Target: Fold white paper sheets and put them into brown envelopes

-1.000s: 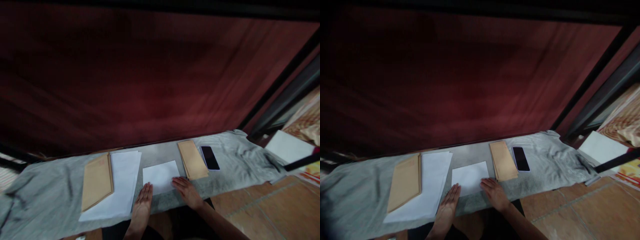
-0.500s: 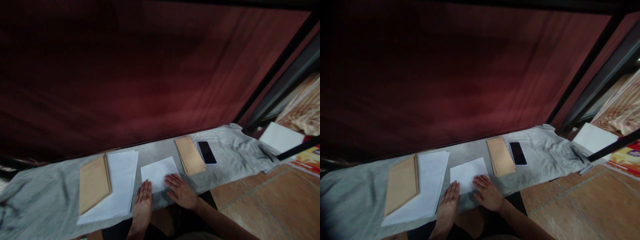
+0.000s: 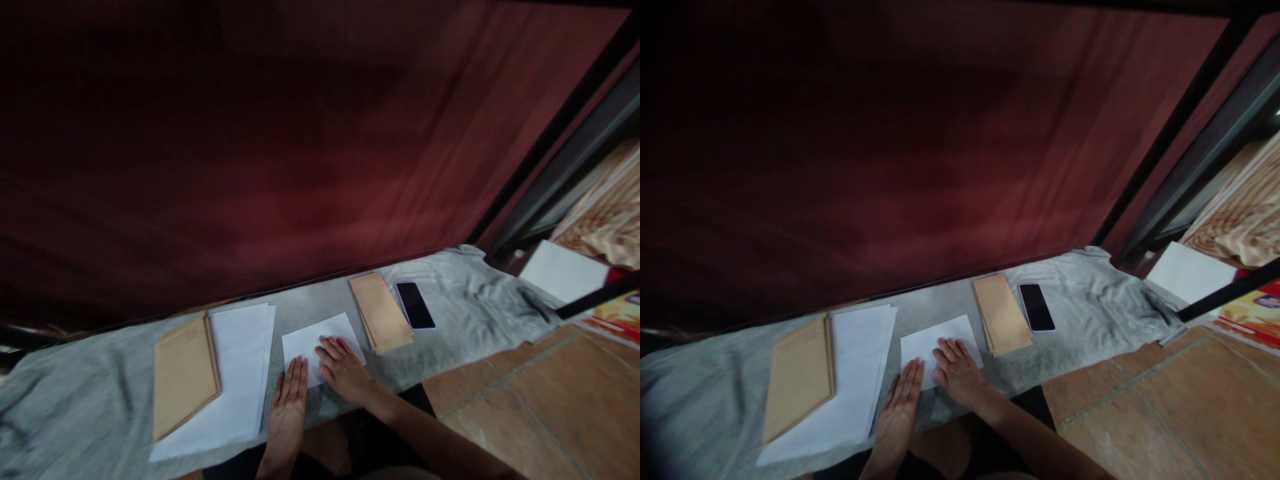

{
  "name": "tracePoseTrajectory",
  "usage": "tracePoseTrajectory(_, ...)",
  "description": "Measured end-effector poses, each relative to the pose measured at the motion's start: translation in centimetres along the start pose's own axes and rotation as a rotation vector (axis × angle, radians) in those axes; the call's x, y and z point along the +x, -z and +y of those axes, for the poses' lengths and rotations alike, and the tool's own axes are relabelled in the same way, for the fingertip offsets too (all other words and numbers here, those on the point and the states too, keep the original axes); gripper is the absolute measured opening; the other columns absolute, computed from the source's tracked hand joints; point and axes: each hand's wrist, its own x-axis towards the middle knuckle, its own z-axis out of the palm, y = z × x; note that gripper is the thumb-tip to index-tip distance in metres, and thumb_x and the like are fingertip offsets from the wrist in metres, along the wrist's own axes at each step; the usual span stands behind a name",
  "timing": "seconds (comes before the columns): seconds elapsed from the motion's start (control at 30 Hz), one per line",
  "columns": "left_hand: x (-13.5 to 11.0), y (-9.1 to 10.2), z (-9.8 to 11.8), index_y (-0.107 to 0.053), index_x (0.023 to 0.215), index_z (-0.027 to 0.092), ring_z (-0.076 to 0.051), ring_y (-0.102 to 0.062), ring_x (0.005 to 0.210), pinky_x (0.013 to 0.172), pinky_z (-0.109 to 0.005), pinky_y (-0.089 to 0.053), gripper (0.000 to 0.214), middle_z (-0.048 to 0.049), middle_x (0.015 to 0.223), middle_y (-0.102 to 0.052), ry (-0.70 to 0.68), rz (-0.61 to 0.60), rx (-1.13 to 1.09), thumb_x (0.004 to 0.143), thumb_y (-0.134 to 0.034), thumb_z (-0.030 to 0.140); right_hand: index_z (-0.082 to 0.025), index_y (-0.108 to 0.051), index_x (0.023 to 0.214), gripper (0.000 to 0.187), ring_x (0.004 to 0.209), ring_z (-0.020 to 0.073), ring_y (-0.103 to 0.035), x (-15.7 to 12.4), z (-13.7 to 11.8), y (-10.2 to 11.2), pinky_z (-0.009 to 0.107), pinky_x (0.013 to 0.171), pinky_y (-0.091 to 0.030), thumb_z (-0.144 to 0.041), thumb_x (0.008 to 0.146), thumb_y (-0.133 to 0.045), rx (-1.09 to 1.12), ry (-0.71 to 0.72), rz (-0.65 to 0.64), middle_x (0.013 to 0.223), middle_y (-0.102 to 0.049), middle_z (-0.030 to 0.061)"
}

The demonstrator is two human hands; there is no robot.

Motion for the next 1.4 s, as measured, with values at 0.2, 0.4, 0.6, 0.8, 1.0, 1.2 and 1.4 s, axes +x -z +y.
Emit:
tracePoseTrajectory(0.2, -0.2, -0.3, -0.8, -0.041, 0.153, 0.02, -0.018, -0.048, 0.14, 0.112, -0.035, -0.044, 0.072, -0.0059, 0.152, -0.053, -0.04, 0.014, 0.015, 0.084, -0.033, -0.001, -0.023, -0.051, 0.146, 0.044, 0.144, 0.0233, -0.041, 0.4, 0.7, -0.6, 0.047, 0.121, -0.03, -0.039, 0.105, -0.045, -0.013, -0.01, 0.033, 0.156, -0.045, 0.0069)
tracePoseTrajectory(0.4, 0.2, 0.0, 0.9, -0.041, 0.153, 0.02, -0.021, -0.046, 0.142, 0.12, -0.047, -0.035, 0.071, -0.0081, 0.152, -0.052, 0.075, -0.046, -0.178, 0.084, -0.035, 0.002, -0.023, -0.046, 0.15, 0.047, 0.144, 0.0229, -0.04, 0.0, 0.5, -0.7, 0.047, 0.121, -0.03, -0.038, 0.105, -0.046, -0.043, -0.016, 0.037, 0.158, -0.043, 0.0063)
tracePoseTrajectory(0.6, 6.0, -0.3, 5.1, -0.035, 0.154, 0.011, -0.025, -0.037, 0.147, 0.118, -0.049, -0.038, 0.056, -0.0138, 0.157, -0.044, 0.152, -0.099, -0.371, 0.101, -0.036, 0.028, -0.02, -0.039, 0.154, 0.056, 0.146, 0.0227, -0.037, -0.2, 0.5, -1.3, 0.045, 0.122, -0.028, -0.032, 0.101, -0.051, -0.113, 0.014, 0.041, 0.158, -0.042, 0.0076)
tracePoseTrajectory(0.8, 8.6, -1.9, 3.9, -0.04, 0.152, 0.017, -0.025, -0.034, 0.149, 0.119, -0.05, -0.035, 0.053, -0.01, 0.156, -0.045, 0.15, -0.066, -0.3, 0.102, -0.034, 0.03, -0.015, -0.043, 0.152, 0.052, 0.144, 0.0215, -0.04, -0.1, 0.7, -1.9, 0.042, 0.123, -0.028, -0.028, 0.102, -0.049, -0.175, -0.026, 0.072, 0.156, -0.045, 0.0094)
tracePoseTrajectory(1.0, 7.7, -2.4, 1.9, -0.037, 0.153, 0.01, -0.027, -0.032, 0.15, 0.12, -0.052, -0.032, 0.056, -0.0147, 0.156, -0.044, 0.284, -0.026, -0.232, 0.1, -0.03, 0.028, -0.016, -0.044, 0.151, 0.049, 0.145, 0.0219, -0.04, -0.1, 0.8, -1.8, 0.043, 0.121, -0.03, -0.025, 0.103, -0.042, -0.143, -0.171, 0.112, 0.157, -0.044, 0.0089)
tracePoseTrajectory(1.2, 7.9, -1.6, 1.9, -0.042, 0.152, 0.017, -0.029, -0.032, 0.15, 0.119, -0.054, -0.032, 0.054, -0.0139, 0.158, -0.042, 0.274, -0.063, -0.188, 0.098, -0.034, 0.025, -0.019, -0.051, 0.147, 0.045, 0.141, 0.0235, -0.044, 2.3, 1.1, -2.2, 0.046, 0.12, -0.032, -0.033, 0.105, -0.042, -0.07, -0.139, 0.092, 0.153, -0.049, 0.0092)
tracePoseTrajectory(1.4, 7.8, -1.9, 1.8, -0.043, 0.151, 0.018, -0.029, -0.033, 0.149, 0.119, -0.053, -0.032, 0.053, -0.0152, 0.159, -0.04, 0.271, -0.038, -0.181, 0.099, -0.035, 0.027, -0.019, -0.052, 0.146, 0.048, 0.142, 0.0276, -0.043, 3.4, 1.8, -3.2, 0.048, 0.117, -0.035, -0.04, 0.103, -0.048, -0.108, -0.184, 0.2, 0.155, -0.046, 0.0127)
